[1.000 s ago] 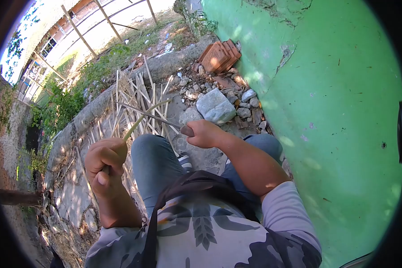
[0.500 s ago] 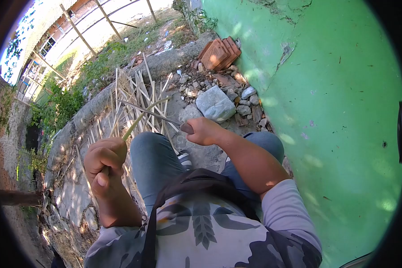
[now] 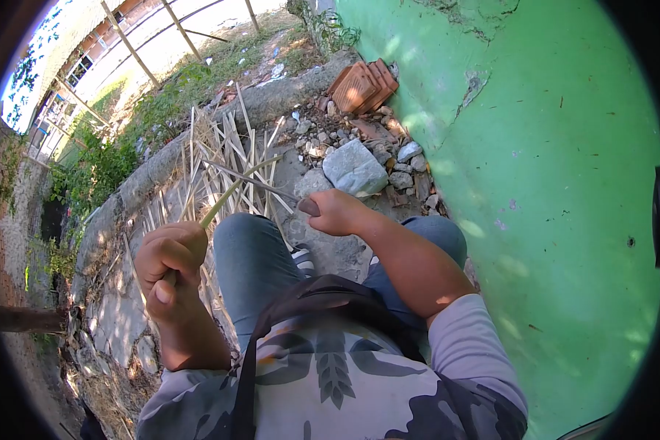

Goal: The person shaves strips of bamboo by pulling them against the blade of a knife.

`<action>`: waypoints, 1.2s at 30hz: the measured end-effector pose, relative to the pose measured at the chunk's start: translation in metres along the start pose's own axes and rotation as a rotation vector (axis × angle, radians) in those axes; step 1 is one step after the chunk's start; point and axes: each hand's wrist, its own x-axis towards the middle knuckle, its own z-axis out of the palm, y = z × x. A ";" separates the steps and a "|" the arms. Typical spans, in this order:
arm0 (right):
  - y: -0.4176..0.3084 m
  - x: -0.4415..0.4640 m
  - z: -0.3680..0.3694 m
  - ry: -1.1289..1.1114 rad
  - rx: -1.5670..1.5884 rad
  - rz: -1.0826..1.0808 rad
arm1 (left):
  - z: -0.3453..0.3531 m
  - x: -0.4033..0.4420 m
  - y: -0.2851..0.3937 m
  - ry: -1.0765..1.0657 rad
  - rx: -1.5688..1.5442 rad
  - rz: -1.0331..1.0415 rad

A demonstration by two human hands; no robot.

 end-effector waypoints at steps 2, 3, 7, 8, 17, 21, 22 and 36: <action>0.006 0.000 -0.012 -0.018 -0.010 -0.003 | -0.003 0.000 0.001 0.005 0.014 0.000; 0.015 0.004 -0.024 -0.023 -0.023 0.002 | -0.005 0.001 0.001 0.007 0.021 -0.002; 0.020 0.005 -0.037 0.105 -0.095 0.107 | -0.022 0.001 -0.001 0.059 -0.031 -0.040; 0.016 0.004 -0.035 0.099 -0.100 0.071 | -0.028 0.000 -0.001 0.072 -0.062 -0.033; -0.013 0.000 0.008 0.050 -0.020 -0.088 | -0.043 -0.003 -0.004 0.061 -0.179 -0.005; -0.004 0.009 -0.005 0.018 -0.043 -0.023 | -0.046 0.001 0.001 0.028 -0.261 -0.023; -0.009 0.007 -0.007 0.011 -0.038 -0.028 | -0.046 0.002 0.000 0.010 -0.260 -0.028; -0.002 0.003 0.004 0.066 -0.079 0.013 | -0.030 0.010 -0.002 -0.149 -0.287 -0.074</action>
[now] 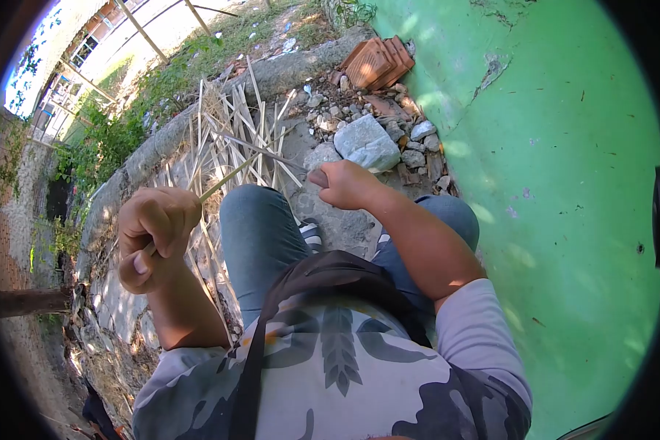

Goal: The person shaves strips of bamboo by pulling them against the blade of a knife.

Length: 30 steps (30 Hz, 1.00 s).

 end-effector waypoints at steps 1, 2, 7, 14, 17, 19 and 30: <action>-0.007 -0.002 -0.006 -0.012 0.029 -0.031 | -0.001 0.000 0.000 -0.002 0.009 0.008; -0.016 -0.005 -0.014 -0.028 0.057 -0.060 | -0.001 -0.002 -0.001 0.000 0.017 0.014; -0.041 -0.017 -0.024 -0.063 0.283 -0.202 | -0.004 -0.003 -0.002 0.045 0.013 0.021; 0.004 0.003 0.004 -0.037 0.082 0.027 | 0.002 -0.003 -0.003 0.023 0.020 0.017; 0.000 -0.001 -0.001 0.002 0.048 -0.023 | 0.001 -0.006 -0.003 0.036 0.035 0.031; -0.009 -0.008 -0.009 0.019 0.075 -0.124 | -0.002 -0.005 -0.003 0.035 0.039 0.036; 0.005 0.005 0.008 0.005 0.024 -0.041 | 0.004 -0.007 -0.004 0.039 0.049 0.033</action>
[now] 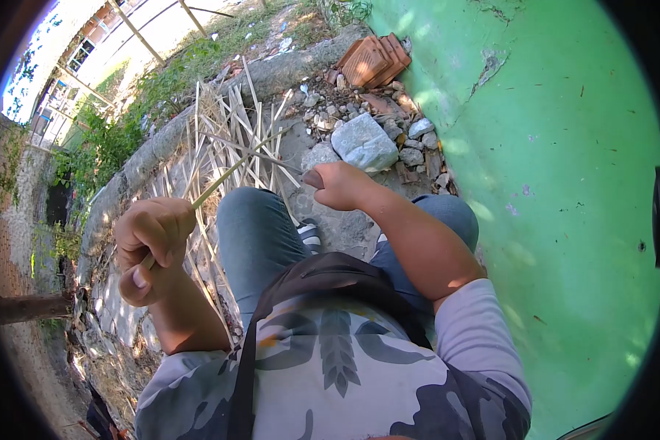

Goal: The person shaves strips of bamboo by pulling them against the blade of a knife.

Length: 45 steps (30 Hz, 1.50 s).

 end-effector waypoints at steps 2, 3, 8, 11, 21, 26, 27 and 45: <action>0.001 -0.003 -0.002 0.008 0.009 0.021 | 0.001 0.000 0.001 0.010 0.005 -0.004; -0.005 -0.005 -0.006 0.011 0.013 0.033 | 0.001 0.001 0.001 -0.001 0.019 0.004; -0.035 -0.017 -0.029 -0.013 0.132 -0.165 | -0.001 0.002 -0.002 0.013 0.023 0.018; -0.037 -0.016 -0.024 -0.043 0.219 -0.181 | 0.001 0.002 -0.002 0.013 0.037 0.003; -0.014 -0.010 -0.017 -0.062 0.031 0.092 | 0.003 0.001 0.000 0.004 0.034 -0.004; -0.028 -0.014 -0.021 -0.009 0.120 -0.106 | 0.003 0.002 -0.002 0.025 0.057 0.013; -0.030 -0.014 -0.018 -0.005 0.135 -0.136 | 0.002 0.002 -0.001 0.026 0.062 0.010; -0.012 -0.009 -0.017 -0.076 0.023 0.023 | 0.010 0.001 -0.001 -0.008 0.132 -0.006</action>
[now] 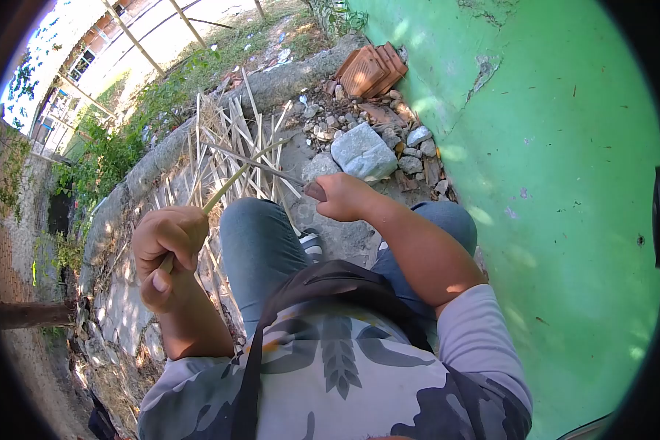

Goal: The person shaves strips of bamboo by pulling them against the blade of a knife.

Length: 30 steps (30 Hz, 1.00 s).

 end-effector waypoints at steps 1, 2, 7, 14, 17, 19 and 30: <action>0.001 0.000 0.001 0.003 -0.003 -0.005 | 0.000 -0.001 0.000 0.019 0.007 0.000; 0.002 0.001 0.001 0.006 -0.007 -0.010 | 0.001 -0.001 0.000 0.038 0.014 0.000; -0.001 0.000 -0.002 0.010 -0.016 -0.031 | -0.004 -0.003 -0.002 0.078 -0.003 0.067; -0.006 -0.002 0.000 0.051 0.026 -0.110 | -0.005 -0.005 -0.003 0.096 0.052 0.045; -0.010 -0.003 -0.001 0.035 0.075 -0.131 | -0.004 -0.004 -0.003 0.107 0.051 0.044; -0.011 -0.003 0.001 0.018 0.093 -0.120 | -0.004 -0.004 -0.003 0.103 0.056 0.038; -0.007 -0.003 -0.004 -0.013 0.037 -0.065 | 0.005 -0.005 -0.005 0.098 0.075 -0.001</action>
